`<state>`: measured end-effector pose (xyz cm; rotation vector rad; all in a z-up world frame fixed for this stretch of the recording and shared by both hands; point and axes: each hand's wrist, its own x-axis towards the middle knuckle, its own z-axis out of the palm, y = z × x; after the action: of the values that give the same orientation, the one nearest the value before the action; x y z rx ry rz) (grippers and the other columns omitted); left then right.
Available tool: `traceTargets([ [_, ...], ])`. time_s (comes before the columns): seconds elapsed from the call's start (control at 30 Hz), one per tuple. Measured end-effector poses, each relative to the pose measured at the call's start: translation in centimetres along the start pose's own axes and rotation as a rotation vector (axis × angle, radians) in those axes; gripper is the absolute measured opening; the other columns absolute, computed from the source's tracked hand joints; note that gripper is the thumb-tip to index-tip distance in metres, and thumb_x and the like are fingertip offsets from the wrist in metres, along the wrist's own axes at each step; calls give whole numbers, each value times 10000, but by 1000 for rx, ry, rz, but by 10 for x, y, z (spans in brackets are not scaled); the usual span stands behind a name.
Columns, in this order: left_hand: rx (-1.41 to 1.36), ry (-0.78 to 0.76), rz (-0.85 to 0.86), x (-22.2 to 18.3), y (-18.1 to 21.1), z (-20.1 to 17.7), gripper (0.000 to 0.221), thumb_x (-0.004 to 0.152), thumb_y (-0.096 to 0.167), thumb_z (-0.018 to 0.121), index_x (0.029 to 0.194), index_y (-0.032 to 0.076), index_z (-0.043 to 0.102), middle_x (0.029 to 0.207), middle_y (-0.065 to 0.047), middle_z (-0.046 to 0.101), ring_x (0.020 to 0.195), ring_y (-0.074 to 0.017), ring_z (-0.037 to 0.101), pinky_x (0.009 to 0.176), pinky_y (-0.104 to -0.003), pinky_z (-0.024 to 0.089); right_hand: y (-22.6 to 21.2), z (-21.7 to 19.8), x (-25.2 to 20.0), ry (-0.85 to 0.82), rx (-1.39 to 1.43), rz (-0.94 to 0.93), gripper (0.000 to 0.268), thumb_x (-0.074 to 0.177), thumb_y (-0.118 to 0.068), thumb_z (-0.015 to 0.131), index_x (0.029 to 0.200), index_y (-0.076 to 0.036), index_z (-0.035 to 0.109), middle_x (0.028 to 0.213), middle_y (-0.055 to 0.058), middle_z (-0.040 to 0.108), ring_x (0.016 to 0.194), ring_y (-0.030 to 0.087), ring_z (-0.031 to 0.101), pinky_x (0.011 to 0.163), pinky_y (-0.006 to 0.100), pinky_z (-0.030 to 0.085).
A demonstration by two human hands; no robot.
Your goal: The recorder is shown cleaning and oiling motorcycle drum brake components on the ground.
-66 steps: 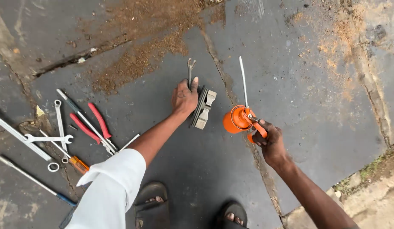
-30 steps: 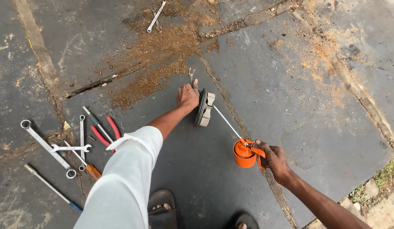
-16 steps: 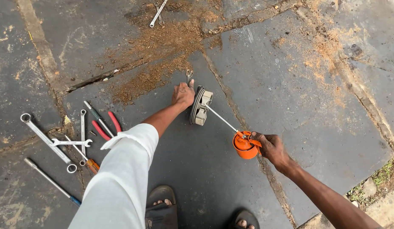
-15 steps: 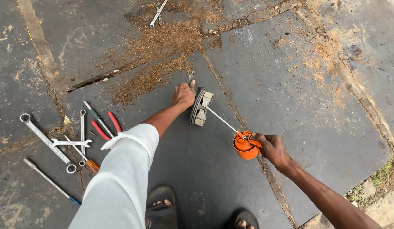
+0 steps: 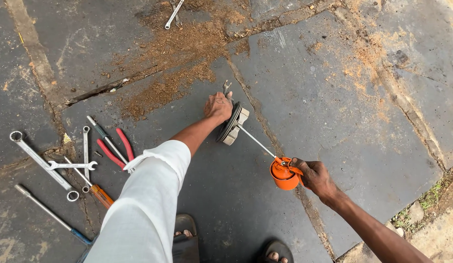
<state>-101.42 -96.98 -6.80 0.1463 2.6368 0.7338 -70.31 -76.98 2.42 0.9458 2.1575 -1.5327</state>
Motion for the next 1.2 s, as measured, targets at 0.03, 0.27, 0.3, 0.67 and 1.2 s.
traceTargets([
  [0.03,2,-2,4,-2,2,-1,488,1020,453,531,999,8,729,1043,-257,726,971,-418,721,829,-488,593,0,-1,0,-11,-6,-2,654,937,-562,560,902,51,784,506,11,408,462,119,328,422,350,281],
  [0.27,-6,-64,-6,-9,7,-10,420,1022,382,549,957,9,732,978,-229,744,907,-362,754,784,-462,615,16,-3,2,-27,-7,25,640,945,-551,549,913,47,774,498,15,410,450,126,329,408,362,275],
  [0.3,-5,-64,-7,-9,7,-10,420,1022,382,549,957,9,732,978,-229,744,907,-362,754,784,-462,615,22,-3,5,-27,-7,25,640,945,-551,549,913,47,774,498,15,410,450,126,329,408,362,275],
  [0.67,-52,-54,-44,-12,3,-18,422,1023,392,539,967,22,734,973,-213,743,919,-362,749,792,-453,610,20,9,1,-28,97,71,690,892,-585,603,919,91,739,522,38,406,470,145,341,428,373,312],
  [1.2,-90,87,148,-7,-2,-7,639,1051,549,466,870,-14,707,846,-268,704,815,-433,704,705,-528,569,7,4,4,-22,198,22,591,926,-556,623,749,7,604,540,3,322,488,135,281,455,371,294],
])
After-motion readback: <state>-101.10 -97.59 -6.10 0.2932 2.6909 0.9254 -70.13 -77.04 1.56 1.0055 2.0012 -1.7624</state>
